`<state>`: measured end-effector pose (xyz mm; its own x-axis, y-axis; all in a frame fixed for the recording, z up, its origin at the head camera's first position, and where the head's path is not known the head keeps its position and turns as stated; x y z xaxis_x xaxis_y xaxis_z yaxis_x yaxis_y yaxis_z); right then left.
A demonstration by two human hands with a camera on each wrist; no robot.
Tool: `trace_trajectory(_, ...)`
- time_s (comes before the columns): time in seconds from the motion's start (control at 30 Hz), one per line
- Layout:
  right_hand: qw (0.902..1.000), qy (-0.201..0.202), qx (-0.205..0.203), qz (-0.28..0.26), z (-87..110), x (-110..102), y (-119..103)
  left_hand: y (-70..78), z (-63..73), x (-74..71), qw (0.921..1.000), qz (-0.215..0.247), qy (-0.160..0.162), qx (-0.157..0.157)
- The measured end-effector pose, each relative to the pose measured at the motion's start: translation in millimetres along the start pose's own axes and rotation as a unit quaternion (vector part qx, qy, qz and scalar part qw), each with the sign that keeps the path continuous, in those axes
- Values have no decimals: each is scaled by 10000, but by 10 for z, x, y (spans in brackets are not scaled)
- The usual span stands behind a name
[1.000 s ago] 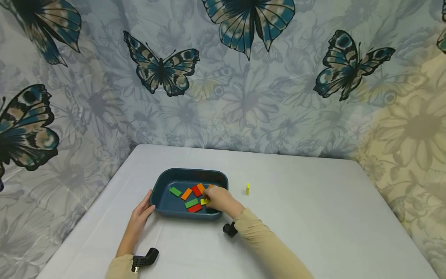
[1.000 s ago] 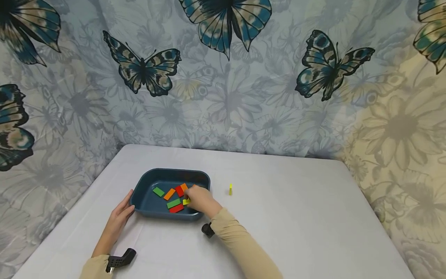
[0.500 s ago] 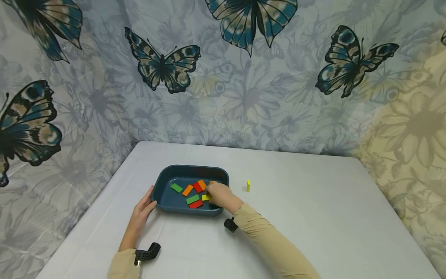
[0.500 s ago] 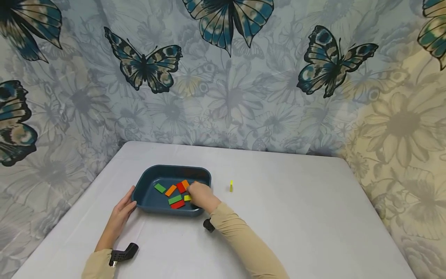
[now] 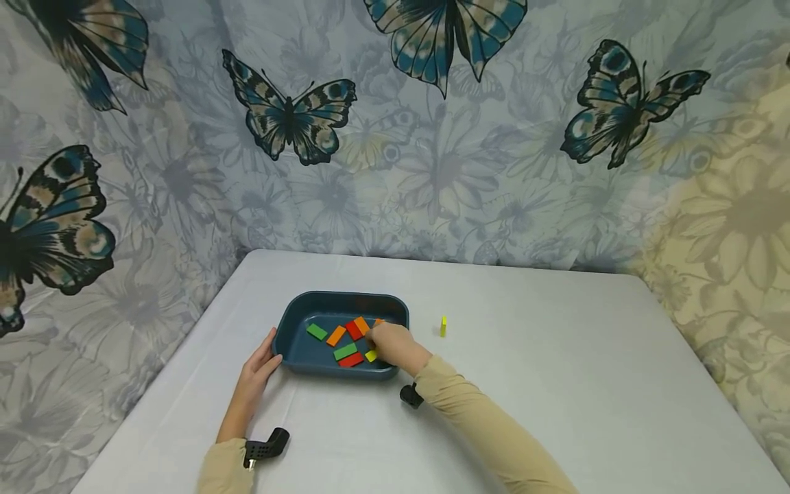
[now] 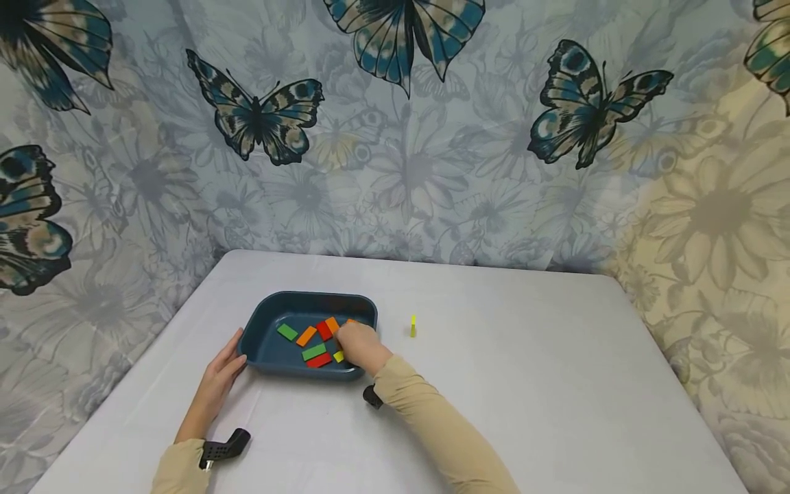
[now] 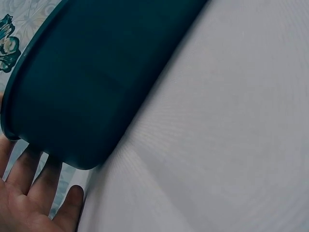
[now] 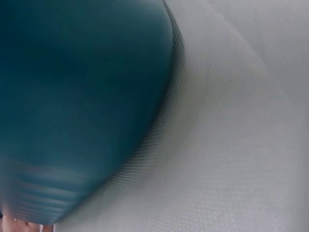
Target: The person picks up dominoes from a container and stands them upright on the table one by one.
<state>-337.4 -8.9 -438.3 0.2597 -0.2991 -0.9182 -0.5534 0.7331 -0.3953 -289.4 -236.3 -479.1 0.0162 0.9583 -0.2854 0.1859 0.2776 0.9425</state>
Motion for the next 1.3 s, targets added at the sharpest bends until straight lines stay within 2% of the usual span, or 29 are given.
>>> trace_trajectory(0.1, 10000, 1, 26, 62, -3, 11, -6, -5, 7, -4, 10000, -36, 9, -30)
trace_trajectory(0.2, 9999, 119, -21, -120, -24, -17, -2, 31, -2, -15, 10000, -84, 18, 4)
trace_trajectory(0.3, 9958, 347, -287, -801, -28, -86, -9, 51, -12, -21, 9999, -118, 37, 46)
trace_trajectory(0.37, 9873, 506, -521, -1414, -16, -144, -11, 51, -14, -19, 9999, -99, 31, 53)
trace_trajectory(0.47, 9659, 738, -813, -2346, 22, -236, 2, 38, -12, -18, 10000, -65, 21, 51)
trace_trajectory(0.57, 9485, 929, -936, -2881, 79, -320, 39, 22, -14, -19, 10000, -25, -4, 55)
trace_trajectory(0.83, 9227, 1459, -1282, -3330, 280, -551, 178, 24, -28, -59, 9999, 11, 67, 136)
trace_trajectory(1.0, 9045, 2077, -1297, -3491, 525, -751, 372, 25, -32, -25, 9997, 120, 5, 220)
trace_trajectory(1.2, 8811, 2803, -896, -3703, 880, -1056, 534, -8, -3, 3, 9999, 70, 1, 150)
trace_trajectory(1.3, 8803, 2925, -610, -3686, 957, -1066, 712, -17, 13, -3, 9999, 40, 48, 106)
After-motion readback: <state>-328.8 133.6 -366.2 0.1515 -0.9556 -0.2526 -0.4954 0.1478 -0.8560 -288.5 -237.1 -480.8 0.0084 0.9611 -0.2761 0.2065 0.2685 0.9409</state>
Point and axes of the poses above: each hand's wrist, its own z-axis away from the middle knuckle, its own x-axis out of the palm, y = z × x, the point moved 7 cm from there along -z, towards the middle knuckle, and after that the axes turned 15 degrees about -z, right-handed, at the moved point
